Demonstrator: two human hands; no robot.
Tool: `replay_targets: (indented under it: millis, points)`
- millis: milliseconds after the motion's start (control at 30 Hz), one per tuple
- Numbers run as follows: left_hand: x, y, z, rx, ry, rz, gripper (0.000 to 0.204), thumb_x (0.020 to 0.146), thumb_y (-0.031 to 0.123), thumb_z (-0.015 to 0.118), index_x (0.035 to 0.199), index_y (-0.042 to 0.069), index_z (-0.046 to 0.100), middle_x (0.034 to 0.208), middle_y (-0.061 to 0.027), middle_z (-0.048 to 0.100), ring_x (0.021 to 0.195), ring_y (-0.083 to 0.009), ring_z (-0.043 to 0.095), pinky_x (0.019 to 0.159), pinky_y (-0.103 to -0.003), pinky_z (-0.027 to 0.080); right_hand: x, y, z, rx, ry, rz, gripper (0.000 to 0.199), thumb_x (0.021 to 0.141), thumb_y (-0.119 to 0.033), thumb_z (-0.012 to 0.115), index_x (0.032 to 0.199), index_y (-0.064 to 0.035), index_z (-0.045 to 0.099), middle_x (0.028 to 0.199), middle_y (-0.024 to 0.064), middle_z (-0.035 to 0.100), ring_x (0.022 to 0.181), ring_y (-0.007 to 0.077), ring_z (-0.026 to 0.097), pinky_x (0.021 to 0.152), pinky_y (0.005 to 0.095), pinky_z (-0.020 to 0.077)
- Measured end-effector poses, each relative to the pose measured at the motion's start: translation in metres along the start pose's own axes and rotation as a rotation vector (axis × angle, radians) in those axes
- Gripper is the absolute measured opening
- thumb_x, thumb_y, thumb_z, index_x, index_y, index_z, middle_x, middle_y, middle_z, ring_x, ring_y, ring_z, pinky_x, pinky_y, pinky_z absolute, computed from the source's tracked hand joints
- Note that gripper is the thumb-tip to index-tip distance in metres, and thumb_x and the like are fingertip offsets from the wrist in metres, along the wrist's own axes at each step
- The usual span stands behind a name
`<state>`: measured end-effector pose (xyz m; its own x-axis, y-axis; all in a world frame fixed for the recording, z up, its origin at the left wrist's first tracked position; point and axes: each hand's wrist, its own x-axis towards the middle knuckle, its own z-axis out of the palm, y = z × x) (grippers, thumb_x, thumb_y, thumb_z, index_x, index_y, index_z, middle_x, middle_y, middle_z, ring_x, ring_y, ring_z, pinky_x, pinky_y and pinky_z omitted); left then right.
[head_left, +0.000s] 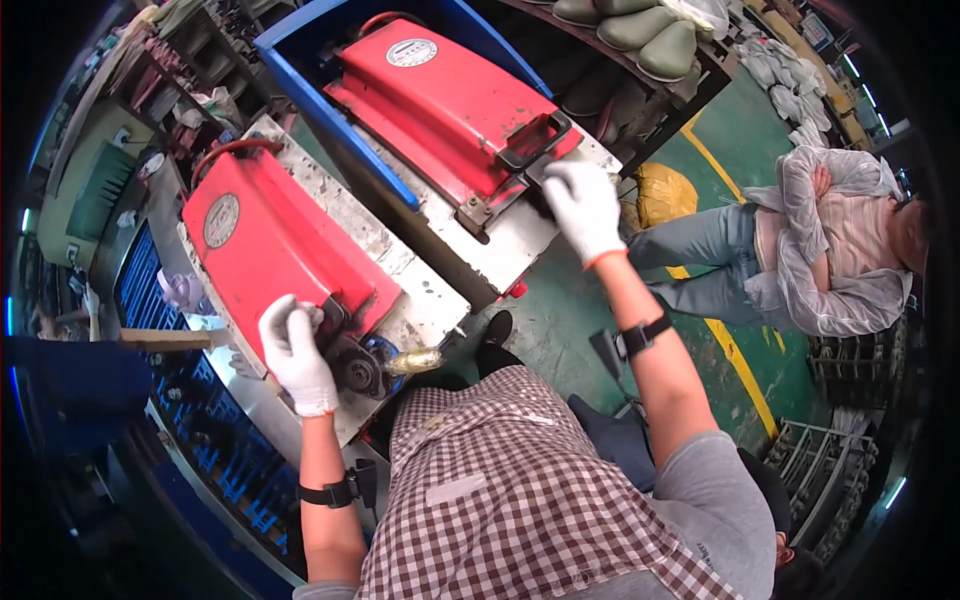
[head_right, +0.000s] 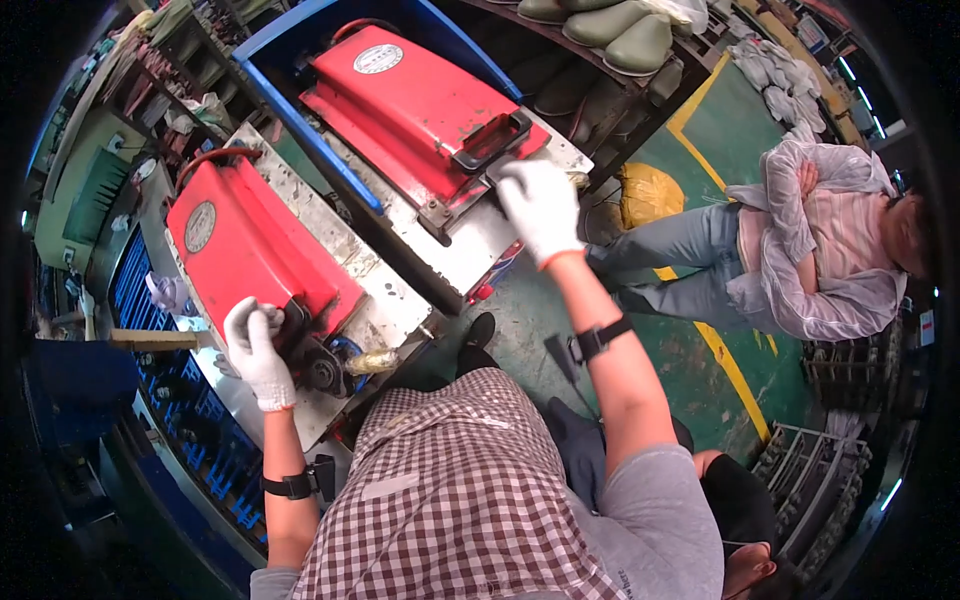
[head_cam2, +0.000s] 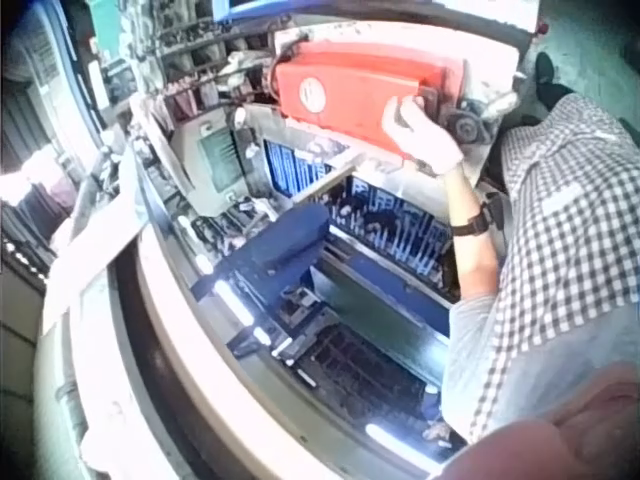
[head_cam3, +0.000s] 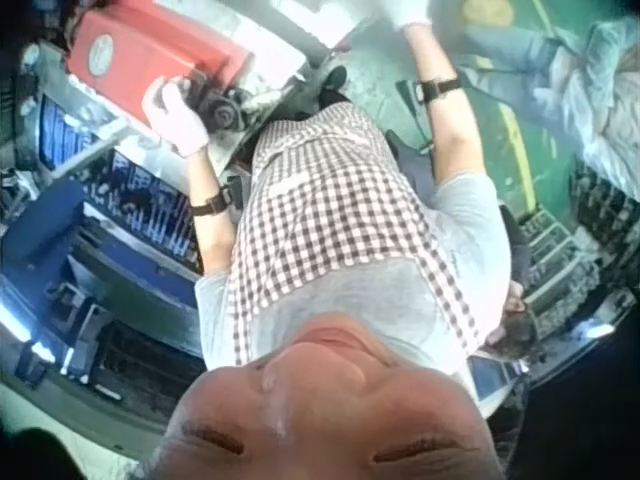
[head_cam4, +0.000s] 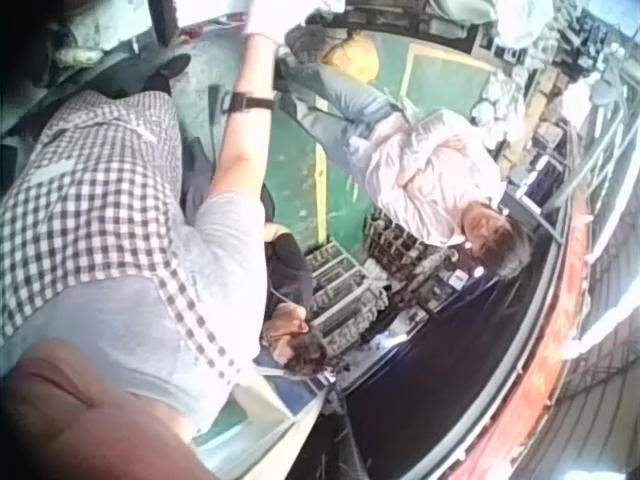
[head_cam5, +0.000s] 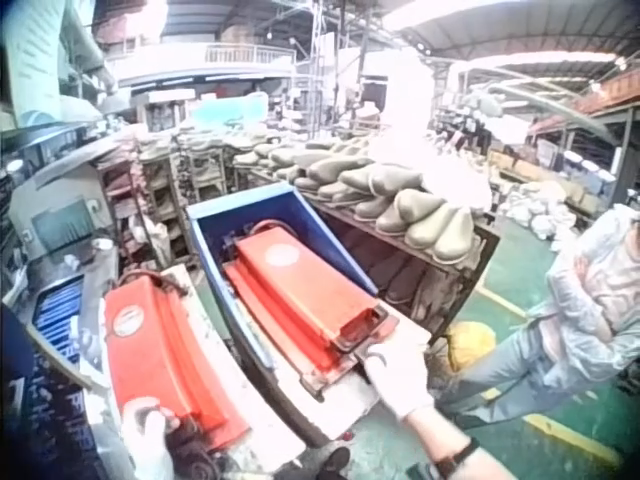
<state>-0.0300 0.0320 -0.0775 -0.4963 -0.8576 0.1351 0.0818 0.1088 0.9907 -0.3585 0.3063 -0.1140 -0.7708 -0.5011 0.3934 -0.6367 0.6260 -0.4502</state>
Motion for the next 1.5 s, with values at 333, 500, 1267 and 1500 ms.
replay_targets:
  millis: [333,500,1267,1500]
  points:
    - [0.011,-0.004,0.174,0.555,-0.571,0.411,0.039,0.086,0.017,0.074,0.123,0.007,0.067,0.122,-0.0162,0.065,0.118,-0.0338,0.063,0.101,-0.042,0.051,-0.028,0.068,0.013,-0.343,-0.209,0.321,0.047,0.107,-0.044,0.039,0.118,-0.0073,0.067,0.09,0.0229,0.072,0.083,0.0421,0.071,0.071,0.0499,0.056]
    - [0.022,-0.012,0.233,0.668,-0.718,0.709,0.063,0.08,0.022,0.077,0.14,0.011,0.059,0.15,-0.0225,0.049,0.143,-0.0471,0.041,0.117,-0.059,0.035,-0.091,0.007,0.002,-0.004,-0.215,0.502,0.05,0.103,-0.042,0.052,0.141,-0.0106,0.056,0.109,0.0212,0.066,0.09,0.0403,0.069,0.079,0.0526,0.0537]
    - [0.214,0.207,0.255,0.526,-0.318,0.861,0.057,0.092,0.033,0.075,0.138,0.001,0.064,0.129,-0.0174,0.069,0.12,-0.0248,0.065,0.108,-0.034,0.046,0.175,-0.025,0.096,0.282,-0.317,0.309,0.058,0.089,-0.044,0.069,0.142,-0.0191,0.064,0.124,0.0224,0.067,0.116,0.0376,0.067,0.101,0.0436,0.0533]
    - [0.189,0.161,0.234,0.1,-0.048,0.703,0.066,0.106,0.038,0.059,0.158,0.003,0.04,0.154,-0.0205,0.05,0.136,-0.0298,0.054,0.115,-0.038,0.041,0.058,-0.022,0.023,1.73,-0.454,0.944,0.06,0.102,-0.062,0.055,0.139,-0.0157,0.061,0.127,0.0069,0.072,0.103,0.0227,0.073,0.079,0.0488,0.0619]
